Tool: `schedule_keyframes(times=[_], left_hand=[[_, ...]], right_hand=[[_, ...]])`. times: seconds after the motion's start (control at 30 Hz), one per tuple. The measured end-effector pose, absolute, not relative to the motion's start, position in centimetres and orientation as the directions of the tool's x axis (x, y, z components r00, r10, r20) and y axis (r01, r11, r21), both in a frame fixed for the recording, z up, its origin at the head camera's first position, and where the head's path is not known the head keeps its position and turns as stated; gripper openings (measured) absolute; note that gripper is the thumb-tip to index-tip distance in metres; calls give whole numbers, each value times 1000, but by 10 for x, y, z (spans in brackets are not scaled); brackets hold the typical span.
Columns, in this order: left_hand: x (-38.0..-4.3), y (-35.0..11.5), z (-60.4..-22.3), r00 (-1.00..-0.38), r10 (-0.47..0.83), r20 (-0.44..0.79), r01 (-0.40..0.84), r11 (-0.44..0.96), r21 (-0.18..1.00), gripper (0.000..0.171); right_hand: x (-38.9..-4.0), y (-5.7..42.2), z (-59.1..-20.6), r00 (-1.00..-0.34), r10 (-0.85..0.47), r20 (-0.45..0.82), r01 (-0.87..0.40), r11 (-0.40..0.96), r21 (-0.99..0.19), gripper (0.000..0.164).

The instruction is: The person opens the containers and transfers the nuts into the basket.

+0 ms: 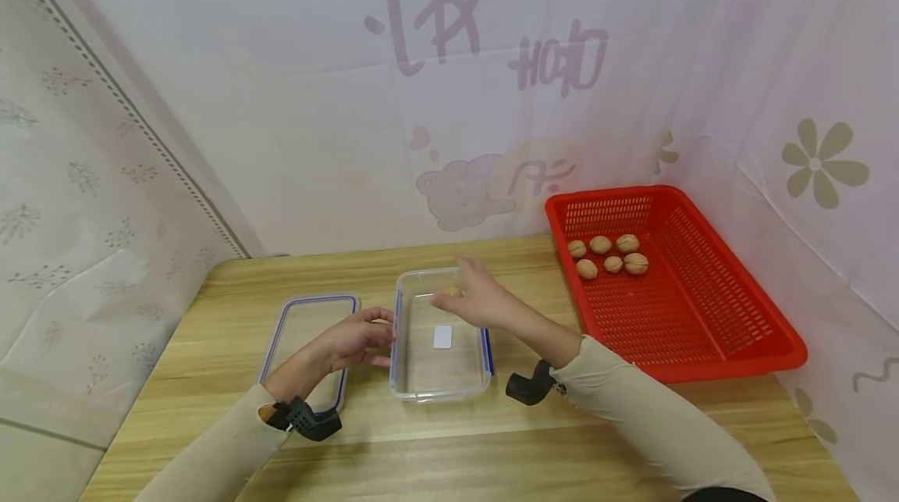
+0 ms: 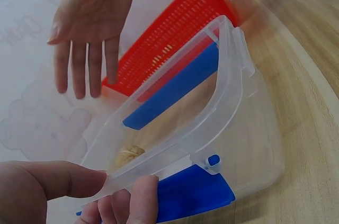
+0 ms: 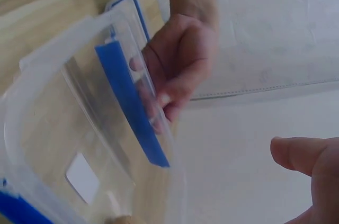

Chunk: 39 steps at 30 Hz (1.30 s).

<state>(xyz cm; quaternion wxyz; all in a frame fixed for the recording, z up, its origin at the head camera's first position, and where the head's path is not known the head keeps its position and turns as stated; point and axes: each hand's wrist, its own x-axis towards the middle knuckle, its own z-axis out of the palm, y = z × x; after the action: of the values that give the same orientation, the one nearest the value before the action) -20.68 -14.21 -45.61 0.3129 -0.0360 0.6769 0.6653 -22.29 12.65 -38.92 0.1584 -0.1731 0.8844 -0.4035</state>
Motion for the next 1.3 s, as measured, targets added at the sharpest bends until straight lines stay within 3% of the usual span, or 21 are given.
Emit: schedule_keyframes(times=[0.33,0.73,1.03,1.3], left_hand=[[-207,-142,-457,-801,366,-474,-467,115,877,40],[-208,-142,-458,-802,359,-478,-472,110,875,38],[-208,-142,-458,-800,363,-478,-471,113,875,36],[-207,-140,-459,-800,359,-481,-477,106,872,35]], right_hand=[[-227,104,-412,-885,-397,-243,-13,543,-840,91],[-239,93,-423,-880,-319,-352,126,558,-820,90],[-246,87,-431,-878,-306,-368,143,566,-812,89],[-252,83,-438,-882,-349,-318,27,637,-771,75]])
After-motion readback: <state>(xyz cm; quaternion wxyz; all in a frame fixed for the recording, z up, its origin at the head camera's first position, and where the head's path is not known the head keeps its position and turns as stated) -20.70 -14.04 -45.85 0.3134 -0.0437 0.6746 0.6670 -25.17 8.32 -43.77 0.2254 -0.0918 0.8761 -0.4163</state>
